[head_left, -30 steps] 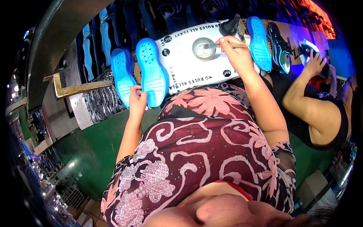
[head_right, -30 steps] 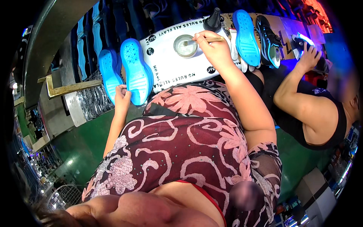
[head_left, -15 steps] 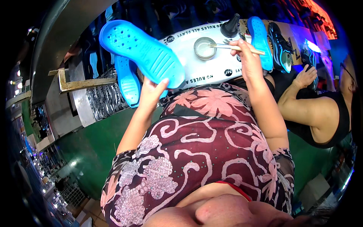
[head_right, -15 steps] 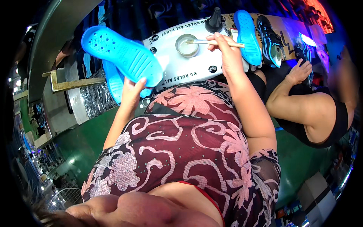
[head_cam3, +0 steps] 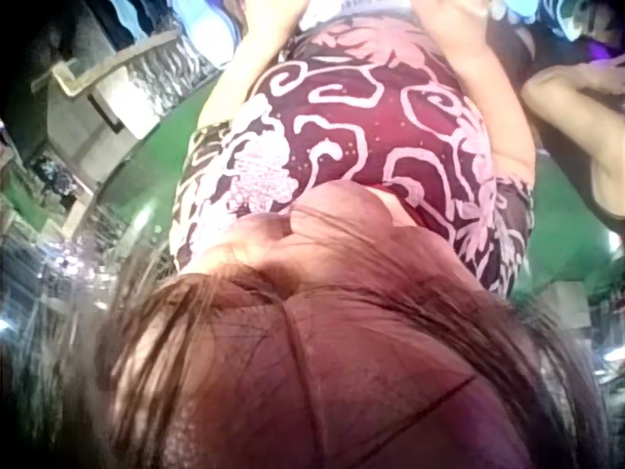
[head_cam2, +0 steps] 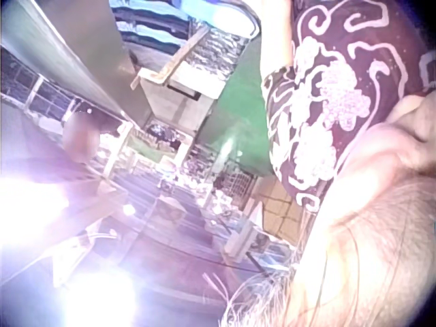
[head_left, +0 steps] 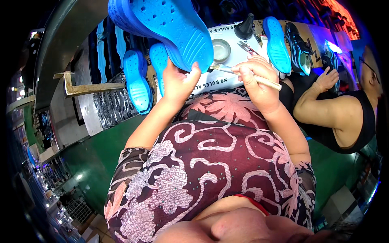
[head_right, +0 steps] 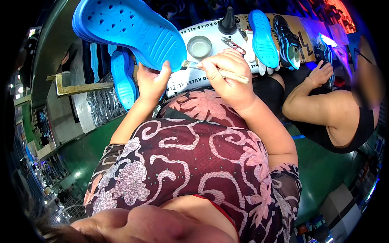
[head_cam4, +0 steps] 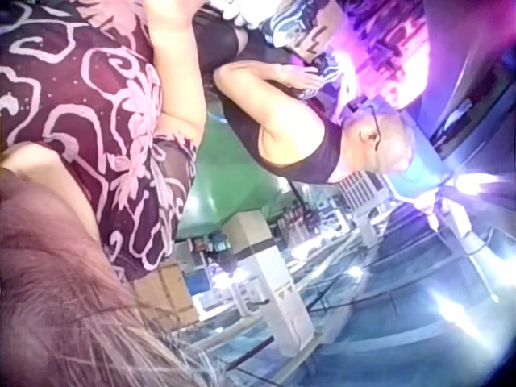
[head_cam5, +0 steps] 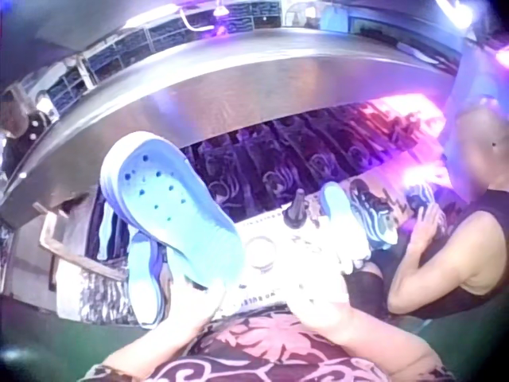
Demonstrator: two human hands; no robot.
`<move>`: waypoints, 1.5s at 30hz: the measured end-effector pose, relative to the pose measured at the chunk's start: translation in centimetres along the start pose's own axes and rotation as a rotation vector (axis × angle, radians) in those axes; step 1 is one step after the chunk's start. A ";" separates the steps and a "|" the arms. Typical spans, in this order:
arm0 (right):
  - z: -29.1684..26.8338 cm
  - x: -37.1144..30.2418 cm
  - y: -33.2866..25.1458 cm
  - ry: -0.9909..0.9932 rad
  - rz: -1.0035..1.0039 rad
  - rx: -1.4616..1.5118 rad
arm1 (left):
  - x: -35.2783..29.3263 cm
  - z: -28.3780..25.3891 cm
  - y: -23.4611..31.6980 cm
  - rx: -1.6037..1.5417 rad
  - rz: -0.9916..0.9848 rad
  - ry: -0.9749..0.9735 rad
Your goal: The person uses a brush to apply a liquid adhesive from a small container to the soles of blue foam-clog-style shoes, then places each shoe onto a conveyor belt.
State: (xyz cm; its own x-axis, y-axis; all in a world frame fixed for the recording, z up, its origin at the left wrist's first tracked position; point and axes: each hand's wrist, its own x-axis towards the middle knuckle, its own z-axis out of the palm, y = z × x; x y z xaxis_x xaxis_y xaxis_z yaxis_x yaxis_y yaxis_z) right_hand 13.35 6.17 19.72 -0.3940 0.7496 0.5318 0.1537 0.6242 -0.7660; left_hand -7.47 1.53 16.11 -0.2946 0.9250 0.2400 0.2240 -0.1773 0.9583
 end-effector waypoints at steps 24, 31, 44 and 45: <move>0.1 0.3 0.2 -0.120 -0.050 -0.196 | -0.7 -1.4 -0.8 0.155 0.195 -0.064; 0.6 0.3 0.1 -0.073 -0.091 -0.122 | -1.0 -0.9 -0.5 0.057 0.161 -0.057; 0.9 0.4 0.3 -0.046 -0.146 -0.147 | -0.6 -1.0 -1.5 0.158 0.262 0.007; 1.0 0.5 0.3 -0.044 -0.174 -0.143 | -0.6 -0.9 -1.5 0.151 0.255 0.010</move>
State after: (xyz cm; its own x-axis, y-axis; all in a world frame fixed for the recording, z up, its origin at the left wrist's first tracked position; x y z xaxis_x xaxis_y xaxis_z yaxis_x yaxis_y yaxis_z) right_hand 12.28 6.49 19.42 -0.4645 0.6198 0.6325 0.2061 0.7703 -0.6034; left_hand -8.47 0.90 14.62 -0.2201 0.8536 0.4721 0.4276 -0.3505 0.8332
